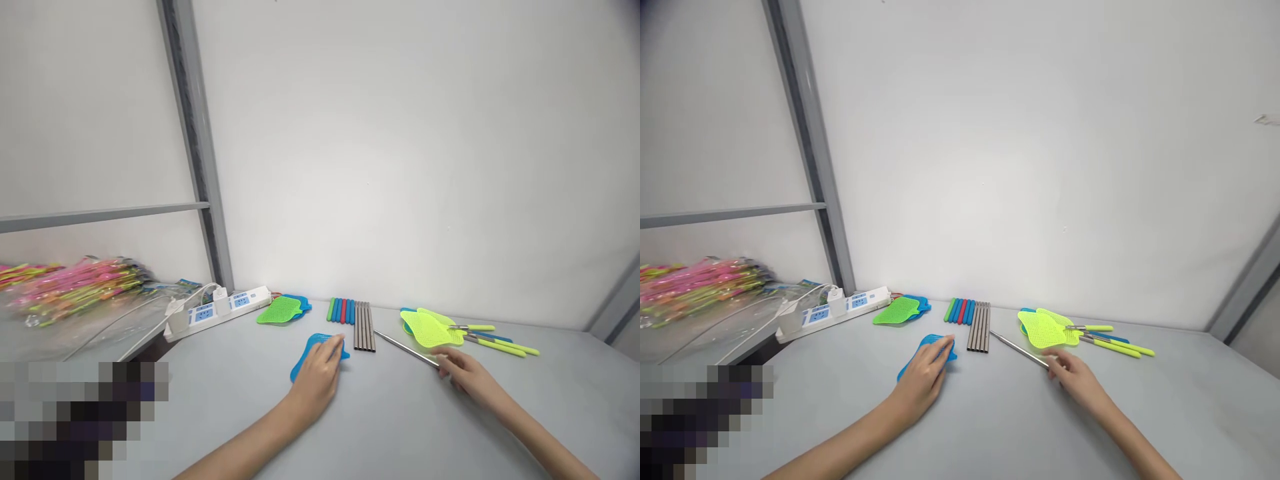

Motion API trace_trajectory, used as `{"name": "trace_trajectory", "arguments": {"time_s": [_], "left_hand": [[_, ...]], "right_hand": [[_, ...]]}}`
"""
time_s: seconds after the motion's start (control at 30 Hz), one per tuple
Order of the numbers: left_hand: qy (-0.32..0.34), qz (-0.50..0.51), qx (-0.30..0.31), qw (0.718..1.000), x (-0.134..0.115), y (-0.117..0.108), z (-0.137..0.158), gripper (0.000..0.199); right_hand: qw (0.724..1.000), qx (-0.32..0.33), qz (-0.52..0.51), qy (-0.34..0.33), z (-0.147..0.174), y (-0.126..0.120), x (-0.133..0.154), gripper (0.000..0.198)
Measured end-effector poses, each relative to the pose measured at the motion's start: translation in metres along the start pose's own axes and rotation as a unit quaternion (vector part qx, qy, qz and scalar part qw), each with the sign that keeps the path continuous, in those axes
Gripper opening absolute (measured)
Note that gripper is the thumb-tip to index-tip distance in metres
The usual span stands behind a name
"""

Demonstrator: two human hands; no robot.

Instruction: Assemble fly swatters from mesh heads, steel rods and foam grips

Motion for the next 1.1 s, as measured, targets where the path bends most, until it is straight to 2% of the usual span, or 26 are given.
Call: {"name": "trace_trajectory", "arguments": {"time_s": [0.07,0.17,0.27,0.43,0.6,0.67,0.9,1.0,1.1], "left_hand": [[0.007,0.034,0.030,0.999,-0.012,-0.003,0.000,0.049],[0.009,0.060,0.115,0.992,-0.022,-0.006,0.001,0.039],[-0.017,0.080,0.168,0.982,-0.020,-0.006,0.004,0.049],[-0.053,0.097,0.169,0.980,-0.009,-0.002,0.006,0.050],[-0.075,0.099,0.200,0.972,-0.001,-0.003,0.002,0.056],[-0.076,0.096,0.202,0.972,0.001,-0.004,0.001,0.056],[-0.083,0.073,0.206,0.972,0.005,0.003,0.000,0.050],[-0.111,0.057,0.210,0.970,0.003,0.004,0.001,0.049],[-0.125,0.045,0.210,0.969,0.001,0.002,0.001,0.049]], "right_hand": [[0.999,-0.036,0.020,-0.009,-0.001,-0.004,-0.005,0.044],[0.997,-0.056,0.048,-0.012,-0.003,-0.005,-0.009,0.041],[0.997,-0.051,0.054,0.010,-0.004,-0.006,-0.010,0.038],[0.996,-0.044,0.058,0.043,0.004,-0.017,-0.011,0.039],[0.993,-0.057,0.077,0.068,0.014,-0.037,-0.017,0.039],[0.994,-0.044,0.071,0.075,0.016,-0.040,-0.017,0.040],[0.997,0.021,0.053,0.043,0.020,-0.035,-0.007,0.034],[0.997,0.025,0.054,0.048,0.021,-0.033,-0.005,0.032],[0.997,0.026,0.067,0.017,0.023,-0.024,-0.001,0.028]]}}
Point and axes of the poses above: each hand's wrist, its own z-axis away from the middle knuckle, its own y-axis out of the palm, x = y × z, the point moved 2 cm from there along -z, towards the middle knuckle, and after that the axes turned 15 degrees about -z, right-handed, at the moved point
